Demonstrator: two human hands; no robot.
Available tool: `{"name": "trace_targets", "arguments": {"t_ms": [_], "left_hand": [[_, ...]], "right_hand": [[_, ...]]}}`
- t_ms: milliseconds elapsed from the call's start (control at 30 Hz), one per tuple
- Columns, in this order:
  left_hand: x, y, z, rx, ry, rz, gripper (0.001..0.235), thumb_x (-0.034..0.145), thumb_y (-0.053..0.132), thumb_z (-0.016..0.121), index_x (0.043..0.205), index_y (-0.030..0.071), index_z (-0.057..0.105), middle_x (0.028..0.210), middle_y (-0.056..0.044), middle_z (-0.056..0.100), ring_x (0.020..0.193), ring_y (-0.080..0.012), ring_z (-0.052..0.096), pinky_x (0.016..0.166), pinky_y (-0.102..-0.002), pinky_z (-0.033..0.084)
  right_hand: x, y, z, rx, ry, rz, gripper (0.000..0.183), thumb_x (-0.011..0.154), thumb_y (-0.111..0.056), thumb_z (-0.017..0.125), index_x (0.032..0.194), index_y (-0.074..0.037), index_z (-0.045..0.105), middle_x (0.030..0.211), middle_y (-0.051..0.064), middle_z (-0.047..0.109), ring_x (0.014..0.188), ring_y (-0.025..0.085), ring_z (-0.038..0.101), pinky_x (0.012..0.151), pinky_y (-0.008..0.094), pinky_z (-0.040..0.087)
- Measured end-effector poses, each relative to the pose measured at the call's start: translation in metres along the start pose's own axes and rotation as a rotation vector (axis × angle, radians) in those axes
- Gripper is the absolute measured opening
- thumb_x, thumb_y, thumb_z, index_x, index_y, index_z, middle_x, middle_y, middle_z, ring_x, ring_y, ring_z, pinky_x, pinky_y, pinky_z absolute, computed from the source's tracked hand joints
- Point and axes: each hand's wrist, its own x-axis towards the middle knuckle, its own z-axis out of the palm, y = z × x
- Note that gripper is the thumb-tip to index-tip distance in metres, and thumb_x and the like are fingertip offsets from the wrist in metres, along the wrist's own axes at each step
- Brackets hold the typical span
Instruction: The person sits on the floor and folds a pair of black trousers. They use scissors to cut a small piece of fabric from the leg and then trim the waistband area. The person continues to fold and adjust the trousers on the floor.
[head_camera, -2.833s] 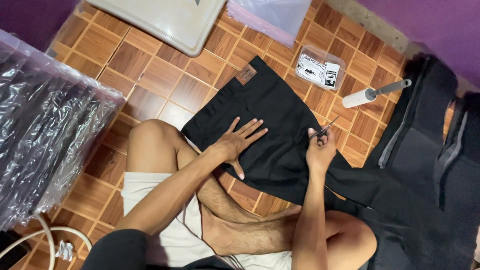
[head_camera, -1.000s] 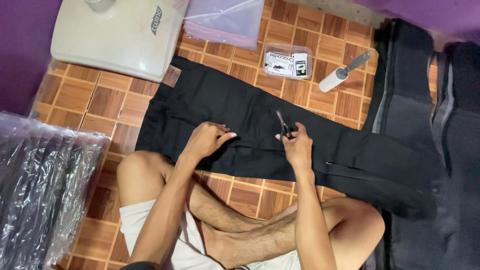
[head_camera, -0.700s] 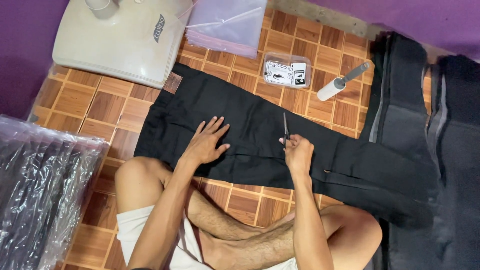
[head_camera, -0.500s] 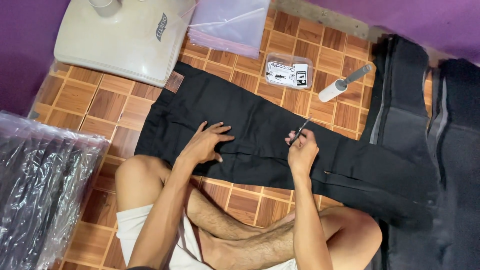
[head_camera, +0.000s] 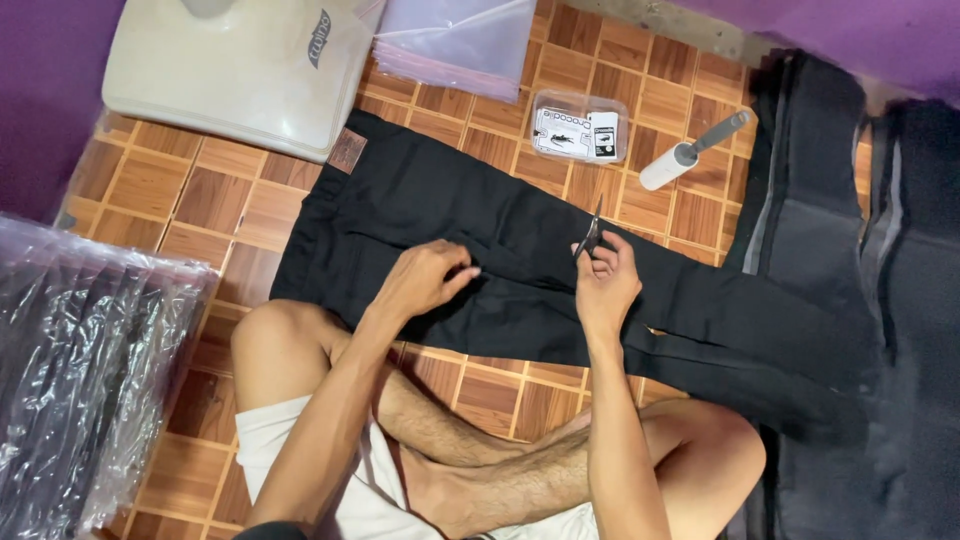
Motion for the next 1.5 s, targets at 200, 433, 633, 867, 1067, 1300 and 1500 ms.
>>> {"name": "trace_targets", "arguments": {"t_ms": [200,433,633,867,1067,1300,1500], "left_hand": [[0.004,0.007,0.005,0.128,-0.442,-0.12,0.131,0.052,0.045,0.098,0.161,0.025,0.03,0.17,-0.004,0.023,0.158,-0.0246,0.016,0.127,-0.057,0.002],[0.008,0.011,0.005,0.309,-0.613,-0.167,0.158,0.046,0.058,0.098,0.167,0.027,0.001,0.174,0.002,0.0,0.16,-0.0189,-0.002,0.127,-0.05,-0.006],[0.003,-0.004,-0.01,-0.071,-0.407,-0.136,0.138,0.043,0.058,0.096,0.161,0.024,0.033,0.167,-0.005,0.033,0.156,-0.0246,0.024,0.128,-0.055,0.005],[-0.015,-0.05,-0.035,0.257,0.209,-0.438,0.05,0.087,0.042,0.079,0.13,0.021,0.064,0.124,-0.007,0.063,0.116,-0.0331,0.062,0.091,-0.055,0.05],[-0.042,-0.098,-0.064,0.251,0.113,-0.857,0.087,0.085,0.053,0.077,0.151,0.012,0.039,0.153,-0.025,0.035,0.142,-0.0468,0.034,0.094,-0.074,0.044],[-0.055,-0.136,-0.081,0.113,-0.062,-0.987,0.098,0.083,0.063,0.075,0.145,-0.006,0.046,0.133,-0.043,0.057,0.125,-0.0587,0.055,0.099,-0.065,0.045],[-0.037,-0.129,-0.076,0.082,-0.019,-0.989,0.098,0.082,0.069,0.074,0.132,-0.012,0.053,0.123,-0.041,0.061,0.118,-0.0559,0.06,0.097,-0.062,0.048]], "right_hand": [[-0.002,0.02,0.015,0.058,-0.056,0.042,0.043,0.085,-0.008,0.083,0.125,-0.008,0.068,0.093,0.018,0.076,0.073,0.019,0.074,0.067,0.028,0.06],[-0.006,0.008,0.01,0.006,-0.215,0.052,0.044,0.085,-0.005,0.081,0.127,-0.01,0.067,0.099,0.016,0.077,0.08,0.018,0.075,0.073,0.028,0.061],[0.004,0.023,0.005,0.025,-0.204,0.184,0.046,0.08,-0.007,0.087,0.121,-0.002,0.066,0.094,0.019,0.076,0.074,0.017,0.076,0.063,0.024,0.065],[0.01,0.028,-0.005,0.051,-0.205,0.317,0.033,0.087,-0.012,0.077,0.118,-0.003,0.071,0.088,0.022,0.076,0.061,0.021,0.075,0.056,0.026,0.066],[0.035,0.047,-0.022,0.363,0.007,0.462,0.03,0.096,-0.013,0.064,0.119,0.006,0.067,0.089,0.029,0.073,0.065,0.03,0.077,0.061,0.035,0.069],[0.07,0.092,-0.039,0.675,0.203,0.592,0.028,0.102,-0.015,0.057,0.117,0.007,0.066,0.093,0.026,0.071,0.079,0.029,0.077,0.08,0.043,0.068],[0.058,0.06,-0.041,0.704,0.228,0.457,0.055,0.104,-0.003,0.05,0.152,0.013,0.029,0.149,0.039,0.042,0.138,0.042,0.05,0.119,0.048,0.04]]}}
